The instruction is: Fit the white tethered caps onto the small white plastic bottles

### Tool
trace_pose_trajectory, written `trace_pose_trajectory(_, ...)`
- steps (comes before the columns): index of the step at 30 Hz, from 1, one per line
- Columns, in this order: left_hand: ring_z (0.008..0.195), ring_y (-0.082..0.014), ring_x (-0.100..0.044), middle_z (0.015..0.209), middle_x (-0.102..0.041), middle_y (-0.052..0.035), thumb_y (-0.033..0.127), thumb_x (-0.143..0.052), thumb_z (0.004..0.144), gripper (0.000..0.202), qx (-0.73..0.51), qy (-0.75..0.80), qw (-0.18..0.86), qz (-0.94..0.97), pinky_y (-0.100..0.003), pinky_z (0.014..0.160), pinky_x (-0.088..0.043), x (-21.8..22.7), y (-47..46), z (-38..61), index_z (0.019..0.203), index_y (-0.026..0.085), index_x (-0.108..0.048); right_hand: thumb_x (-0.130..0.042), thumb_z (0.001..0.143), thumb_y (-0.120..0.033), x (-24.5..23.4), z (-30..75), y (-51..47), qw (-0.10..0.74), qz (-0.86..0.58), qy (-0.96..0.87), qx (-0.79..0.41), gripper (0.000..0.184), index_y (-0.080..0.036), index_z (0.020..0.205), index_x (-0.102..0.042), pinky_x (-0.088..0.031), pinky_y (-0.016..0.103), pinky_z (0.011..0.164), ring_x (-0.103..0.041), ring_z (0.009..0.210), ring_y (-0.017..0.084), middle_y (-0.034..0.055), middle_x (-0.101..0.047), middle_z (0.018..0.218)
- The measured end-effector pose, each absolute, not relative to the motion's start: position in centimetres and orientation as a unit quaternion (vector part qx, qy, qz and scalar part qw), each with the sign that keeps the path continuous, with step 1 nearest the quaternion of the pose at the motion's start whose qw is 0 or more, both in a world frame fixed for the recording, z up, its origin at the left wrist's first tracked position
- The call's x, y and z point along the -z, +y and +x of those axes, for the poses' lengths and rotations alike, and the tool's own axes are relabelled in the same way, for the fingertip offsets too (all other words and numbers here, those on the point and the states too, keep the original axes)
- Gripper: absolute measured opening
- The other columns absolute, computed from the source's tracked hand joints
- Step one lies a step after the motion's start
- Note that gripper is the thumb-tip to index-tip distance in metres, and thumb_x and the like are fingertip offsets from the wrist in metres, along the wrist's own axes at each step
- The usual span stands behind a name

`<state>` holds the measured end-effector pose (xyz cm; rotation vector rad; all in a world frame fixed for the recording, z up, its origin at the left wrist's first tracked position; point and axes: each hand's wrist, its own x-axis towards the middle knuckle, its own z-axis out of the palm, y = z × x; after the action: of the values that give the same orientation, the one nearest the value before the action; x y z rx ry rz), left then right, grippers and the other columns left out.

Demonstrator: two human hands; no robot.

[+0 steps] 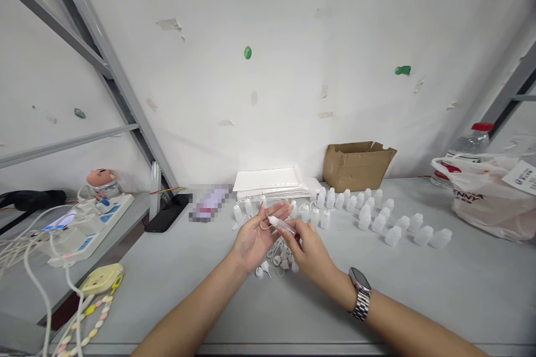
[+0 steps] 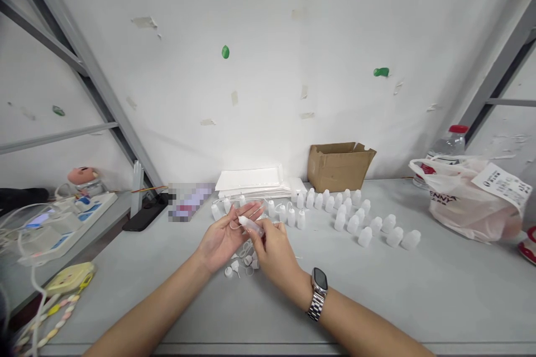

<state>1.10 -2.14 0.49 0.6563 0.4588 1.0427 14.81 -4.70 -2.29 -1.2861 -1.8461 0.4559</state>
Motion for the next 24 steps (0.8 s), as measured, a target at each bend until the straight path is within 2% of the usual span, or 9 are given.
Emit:
trace_pose_trajectory(5,0.124,-0.0241,-0.04,0.125,-0.055,-0.0135,0.042,-0.041,0.086,0.043,-0.49,0.216,0.791,0.297,-0.034,0.101,-0.035,-0.86,-1.97,0.79,0.104,0.009,-0.062,-0.038,0.09,-0.039,2.09,14.87,-4.65,0.412,-0.51,-0.733,-0.183,0.026,-0.02,0.091,-0.055,-0.041,0.033,0.067,-0.05,0.072,0.02,0.0051,-0.064,0.081)
trace_pose_trajectory(17,0.115,-0.0259,-0.05,0.111,-0.064,-0.0143,0.031,-0.049,0.084,0.029,-0.497,0.277,0.742,0.355,-0.038,0.1,-0.034,-0.45,-2.12,0.96,0.094,0.01,-0.066,-0.037,0.09,-0.038,2.25,14.85,-4.73,0.411,-0.508,-0.736,-0.178,0.025,-0.021,0.091,-0.055,-0.04,0.032,0.067,-0.049,0.07,0.02,0.004,-0.063,0.078)
trace_pose_trajectory(24,0.115,-0.0269,-0.051,0.105,-0.067,-0.0159,0.037,-0.049,0.083,0.035,-0.499,0.267,0.722,0.398,-0.037,0.1,-0.033,-0.35,-2.65,1.65,0.092,0.008,-0.067,-0.036,0.091,-0.039,2.36,14.92,-4.66,0.417,-0.502,-0.734,-0.188,0.027,-0.02,0.093,-0.055,-0.04,0.032,0.068,-0.051,0.073,0.02,0.005,-0.064,0.082)
